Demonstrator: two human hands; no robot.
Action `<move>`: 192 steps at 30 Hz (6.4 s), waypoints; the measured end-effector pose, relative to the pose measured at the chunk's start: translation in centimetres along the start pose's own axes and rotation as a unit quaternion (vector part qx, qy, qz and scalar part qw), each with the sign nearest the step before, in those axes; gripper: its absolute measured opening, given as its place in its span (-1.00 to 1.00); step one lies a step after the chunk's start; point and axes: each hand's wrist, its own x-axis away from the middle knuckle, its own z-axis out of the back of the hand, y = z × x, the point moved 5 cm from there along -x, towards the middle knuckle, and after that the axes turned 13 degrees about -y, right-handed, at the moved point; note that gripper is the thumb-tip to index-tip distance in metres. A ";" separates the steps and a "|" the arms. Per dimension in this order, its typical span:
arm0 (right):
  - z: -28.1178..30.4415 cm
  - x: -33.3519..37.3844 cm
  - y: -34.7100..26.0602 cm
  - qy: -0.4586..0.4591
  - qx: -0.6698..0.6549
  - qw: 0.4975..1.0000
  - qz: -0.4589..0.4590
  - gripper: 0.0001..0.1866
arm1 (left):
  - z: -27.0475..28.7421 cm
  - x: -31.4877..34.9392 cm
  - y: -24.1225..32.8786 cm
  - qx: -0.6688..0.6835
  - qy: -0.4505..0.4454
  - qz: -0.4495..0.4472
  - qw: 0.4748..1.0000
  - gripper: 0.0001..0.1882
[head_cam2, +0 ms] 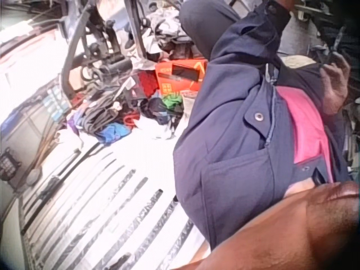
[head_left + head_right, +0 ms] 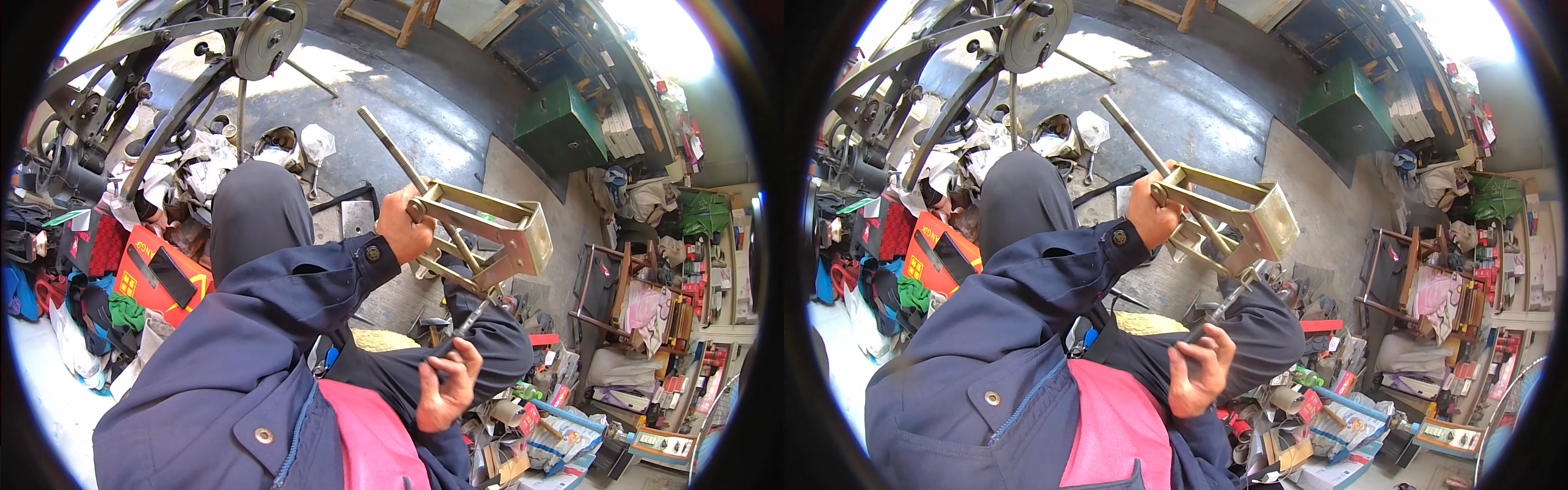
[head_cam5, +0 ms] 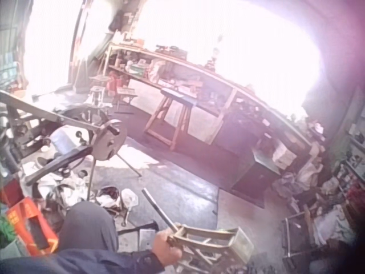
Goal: The person assembles a metal frame by inserting a threaded rod and tightening it with a wrench. They hold the frame with one hand and rotate the wrench with the other to secure the rod in place.
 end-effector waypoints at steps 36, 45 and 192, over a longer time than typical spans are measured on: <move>-0.6 0.6 1.2 0.000 -0.091 0.995 -0.026 -0.69 | 0.1 0.1 -0.4 0.013 0.009 -0.010 1.000 -0.81; -6.3 -6.4 16.7 -0.104 -0.420 0.861 -0.268 -0.83 | 0.3 0.3 0.2 0.034 -0.012 0.010 0.999 -0.79; -4.0 -16.1 15.3 0.002 0.001 1.000 0.007 -0.72 | 6.3 2.5 4.6 -0.153 -0.181 0.253 0.938 -0.57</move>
